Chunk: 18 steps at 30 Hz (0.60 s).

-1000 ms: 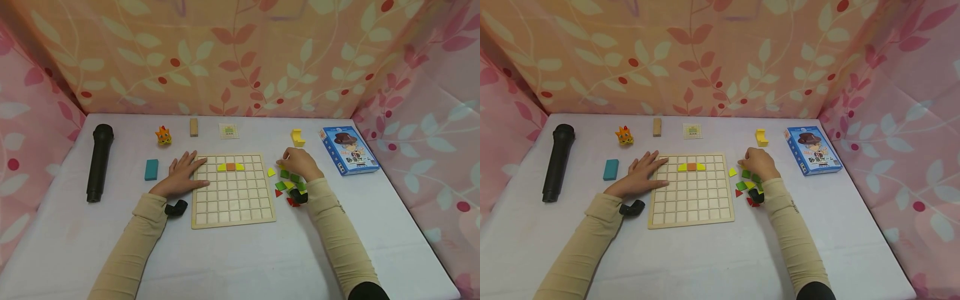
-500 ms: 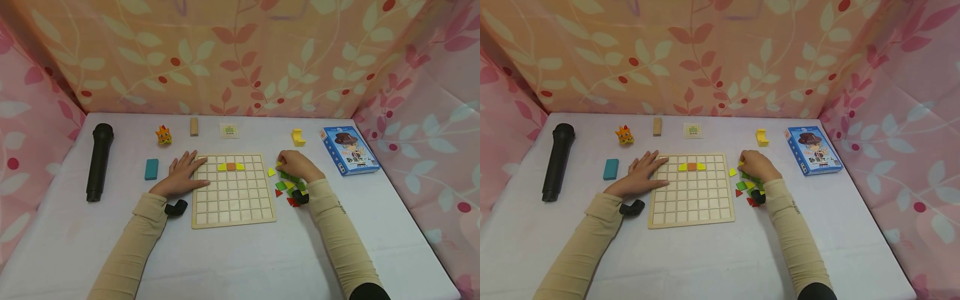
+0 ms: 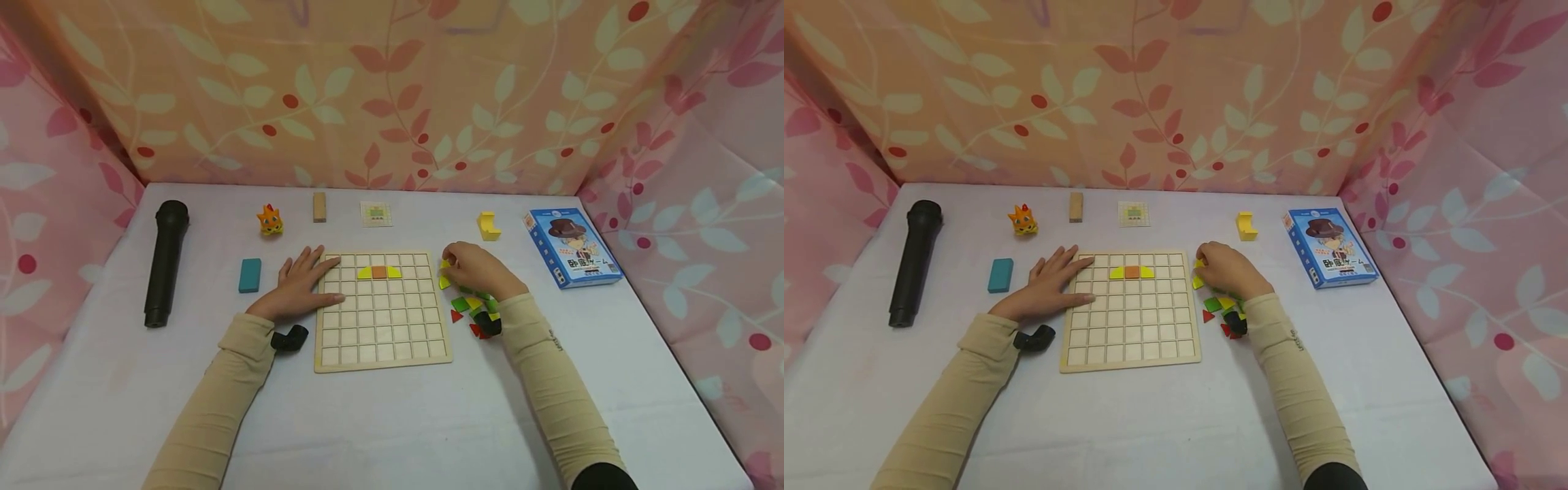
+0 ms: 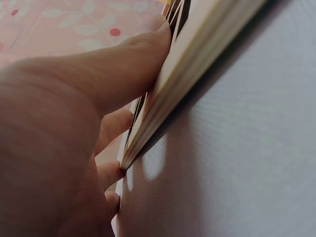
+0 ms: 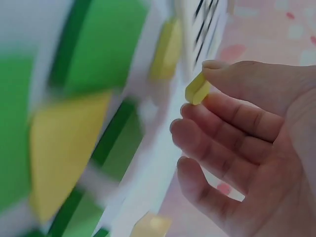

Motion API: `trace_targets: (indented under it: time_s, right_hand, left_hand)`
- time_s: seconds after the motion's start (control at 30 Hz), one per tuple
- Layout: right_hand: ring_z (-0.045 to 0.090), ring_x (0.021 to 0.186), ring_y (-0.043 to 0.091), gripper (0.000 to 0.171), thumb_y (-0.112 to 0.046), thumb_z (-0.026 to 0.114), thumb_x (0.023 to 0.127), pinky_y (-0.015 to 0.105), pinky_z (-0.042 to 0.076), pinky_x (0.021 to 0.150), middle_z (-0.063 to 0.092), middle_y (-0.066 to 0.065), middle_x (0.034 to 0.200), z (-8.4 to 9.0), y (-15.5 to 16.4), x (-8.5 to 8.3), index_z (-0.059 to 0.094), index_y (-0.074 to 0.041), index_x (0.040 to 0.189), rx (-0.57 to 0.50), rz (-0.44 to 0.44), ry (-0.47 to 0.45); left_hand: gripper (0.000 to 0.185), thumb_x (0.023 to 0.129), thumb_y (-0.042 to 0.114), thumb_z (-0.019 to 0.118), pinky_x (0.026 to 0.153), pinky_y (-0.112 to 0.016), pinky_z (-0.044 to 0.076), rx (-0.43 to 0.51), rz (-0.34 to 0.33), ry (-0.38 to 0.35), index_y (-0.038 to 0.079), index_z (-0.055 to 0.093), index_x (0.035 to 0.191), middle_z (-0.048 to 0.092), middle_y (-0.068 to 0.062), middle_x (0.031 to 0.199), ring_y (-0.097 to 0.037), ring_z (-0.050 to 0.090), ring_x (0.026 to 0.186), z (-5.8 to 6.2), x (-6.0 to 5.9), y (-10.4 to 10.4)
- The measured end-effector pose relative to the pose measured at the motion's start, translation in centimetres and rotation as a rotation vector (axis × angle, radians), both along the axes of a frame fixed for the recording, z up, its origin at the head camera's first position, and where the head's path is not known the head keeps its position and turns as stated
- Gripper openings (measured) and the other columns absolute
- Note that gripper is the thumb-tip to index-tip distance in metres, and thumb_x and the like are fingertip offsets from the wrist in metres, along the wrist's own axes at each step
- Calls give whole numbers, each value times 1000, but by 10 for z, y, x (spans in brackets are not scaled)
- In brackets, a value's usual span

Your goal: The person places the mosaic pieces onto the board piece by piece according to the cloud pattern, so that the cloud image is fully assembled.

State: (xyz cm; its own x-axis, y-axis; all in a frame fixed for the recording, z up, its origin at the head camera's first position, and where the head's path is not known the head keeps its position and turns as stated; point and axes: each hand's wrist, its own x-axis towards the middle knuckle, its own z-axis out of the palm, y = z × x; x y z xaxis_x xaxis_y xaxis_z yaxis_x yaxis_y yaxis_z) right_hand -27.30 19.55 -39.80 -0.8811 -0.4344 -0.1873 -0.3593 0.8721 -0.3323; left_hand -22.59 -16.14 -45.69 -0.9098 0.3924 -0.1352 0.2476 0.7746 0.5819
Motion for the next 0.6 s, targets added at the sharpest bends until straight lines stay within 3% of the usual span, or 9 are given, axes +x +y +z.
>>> trace_targets:
  time_s: [0.33,0.6]
  right_hand:
    - [56,92,17,29,-22,65,93,34,49,85,59,2,106,-3,-39,16,61,-7,117,3,176,-16]
    - [56,91,15,30,-25,65,92,33,49,86,58,0,107,-9,-48,20,63,-9,117,22,198,11]
  left_hand:
    - [83,86,52,64,113,-58,-9,2,2,-9,19,28,152,2,-13,161,-33,-9,147,1,0,1]
    - [82,86,52,64,113,-58,-9,6,1,-17,18,27,152,1,-14,161,-34,-9,147,4,1,1]
